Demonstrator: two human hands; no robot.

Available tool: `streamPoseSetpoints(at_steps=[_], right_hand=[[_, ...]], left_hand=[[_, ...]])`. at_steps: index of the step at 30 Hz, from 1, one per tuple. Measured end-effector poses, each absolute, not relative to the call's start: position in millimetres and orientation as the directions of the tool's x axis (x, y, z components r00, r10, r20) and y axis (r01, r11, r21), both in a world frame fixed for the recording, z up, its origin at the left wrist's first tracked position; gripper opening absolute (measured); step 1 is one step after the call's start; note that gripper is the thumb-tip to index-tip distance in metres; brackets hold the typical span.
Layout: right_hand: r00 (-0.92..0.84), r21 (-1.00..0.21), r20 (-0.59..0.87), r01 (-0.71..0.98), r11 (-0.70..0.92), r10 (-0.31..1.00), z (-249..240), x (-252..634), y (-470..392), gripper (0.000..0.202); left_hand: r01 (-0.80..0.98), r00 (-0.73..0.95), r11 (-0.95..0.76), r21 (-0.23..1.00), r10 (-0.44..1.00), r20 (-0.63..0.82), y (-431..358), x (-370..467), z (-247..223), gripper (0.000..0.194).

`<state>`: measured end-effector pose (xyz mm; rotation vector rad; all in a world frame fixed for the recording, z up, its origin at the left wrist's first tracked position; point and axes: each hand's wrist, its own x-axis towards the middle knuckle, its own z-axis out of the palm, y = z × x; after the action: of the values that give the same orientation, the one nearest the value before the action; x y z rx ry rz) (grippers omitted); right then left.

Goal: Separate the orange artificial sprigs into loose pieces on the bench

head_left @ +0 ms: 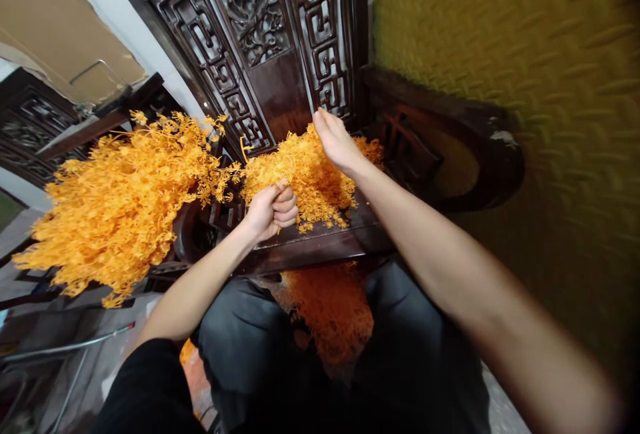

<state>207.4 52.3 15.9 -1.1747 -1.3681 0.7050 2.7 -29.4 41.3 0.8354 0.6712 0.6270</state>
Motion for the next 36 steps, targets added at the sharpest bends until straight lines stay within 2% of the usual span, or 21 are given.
streamPoseSetpoints(at_steps=[3, 6, 7, 9, 11, 13, 16, 18, 20, 22, 24, 26, 27, 29, 31, 32, 34, 36], right_hand=[[0.076, -0.865, 0.467, 0.246, 0.437, 0.881, 21.7, 199.9, 37.3, 0.068], [-0.082, -0.805, 0.503, 0.318, 0.501, 0.86, 23.2, 196.7, 33.9, 0.046], [-0.047, -0.805, 0.491, 0.358, 0.473, 0.87, 20.9, 201.4, 38.2, 0.045], [0.2, -0.862, 0.429, 0.383, 0.332, 0.881, 11.4, 220.1, 52.1, 0.05], [0.5, -0.945, 0.301, 0.272, 0.182, 0.812, -1.9, 242.9, 65.8, 0.049], [0.579, -0.99, 0.143, 0.096, 0.107, 0.803, -13.7, 256.6, 72.7, 0.046], [0.371, -0.984, -0.037, -0.175, 0.03, 0.928, -19.5, 247.8, 68.4, 0.032], [0.236, -0.958, -0.068, -0.287, 0.002, 0.969, -15.8, 230.2, 61.6, 0.019], [0.174, -0.937, -0.09, -0.35, -0.024, 0.981, -9.9, 214.3, 56.0, 0.01], [0.106, -0.909, -0.15, -0.405, -0.095, 0.983, -4.9, 204.0, 52.2, 0.017], [0.016, -0.892, -0.162, -0.431, -0.139, 0.987, -2.2, 197.4, 49.4, 0.038], [0.021, -0.928, -0.07, -0.369, -0.057, 0.997, -2.1, 192.5, 48.3, 0.056], [0.054, -0.96, 0.015, -0.28, 0.03, 0.998, -3.1, 191.0, 49.0, 0.059], [0.142, -0.982, 0.184, -0.019, 0.188, 0.973, -7.5, 192.8, 54.0, 0.049], [0.284, -0.966, 0.236, 0.174, 0.192, 0.929, -15.0, 203.0, 63.2, 0.037], [0.38, -0.969, 0.212, 0.199, 0.145, 0.9, -19.6, 210.7, 68.4, 0.034], [0.536, -0.987, 0.132, 0.145, 0.064, 0.834, -28.4, 226.7, 77.0, 0.033], [0.498, -0.992, 0.117, 0.094, 0.081, 0.859, -32.9, 237.0, 79.6, 0.034]], left_hand=[[-0.173, 0.65, 0.548, 0.818, 0.688, -0.323, -29.2, 7.2, 38.5, 0.048], [-0.11, 0.662, 0.537, 0.837, 0.667, -0.341, -32.9, 8.1, 38.2, 0.046], [-0.095, 0.663, 0.526, 0.845, 0.667, -0.341, -35.6, 7.0, 39.1, 0.045], [-0.071, 0.666, 0.503, 0.862, 0.667, -0.334, -42.8, 2.7, 41.9, 0.043], [-0.055, 0.675, 0.484, 0.873, 0.663, -0.325, -50.1, -3.3, 45.1, 0.044], [-0.043, 0.681, 0.481, 0.876, 0.655, -0.327, -54.5, -9.0, 46.9, 0.043], [-0.052, 0.669, 0.491, 0.87, 0.664, -0.335, -52.6, -15.1, 44.9, 0.04], [-0.077, 0.658, 0.491, 0.868, 0.679, -0.326, -47.3, -17.4, 41.3, 0.04], [-0.1, 0.646, 0.492, 0.865, 0.693, -0.32, -41.5, -18.4, 37.4, 0.041], [-0.117, 0.635, 0.5, 0.858, 0.702, -0.323, -36.7, -18.0, 34.5, 0.042], [-0.127, 0.631, 0.509, 0.852, 0.704, -0.327, -33.3, -15.9, 32.9, 0.042], [-0.131, 0.624, 0.513, 0.849, 0.708, -0.332, -31.7, -12.6, 32.7, 0.042], [-0.127, 0.617, 0.514, 0.848, 0.711, -0.338, -31.6, -10.8, 32.8, 0.042], [-0.108, 0.596, 0.509, 0.854, 0.721, -0.354, -33.5, -8.3, 33.2, 0.042], [-0.069, 0.568, 0.465, 0.883, 0.746, -0.349, -37.8, -8.2, 32.8, 0.045], [-0.044, 0.545, 0.42, 0.907, 0.771, -0.33, -40.5, -9.4, 32.0, 0.046], [0.035, 0.476, 0.295, 0.955, 0.835, -0.275, -45.7, -13.7, 29.8, 0.047], [0.169, 0.428, 0.158, 0.973, 0.877, -0.217, -49.3, -19.0, 27.6, 0.043]])
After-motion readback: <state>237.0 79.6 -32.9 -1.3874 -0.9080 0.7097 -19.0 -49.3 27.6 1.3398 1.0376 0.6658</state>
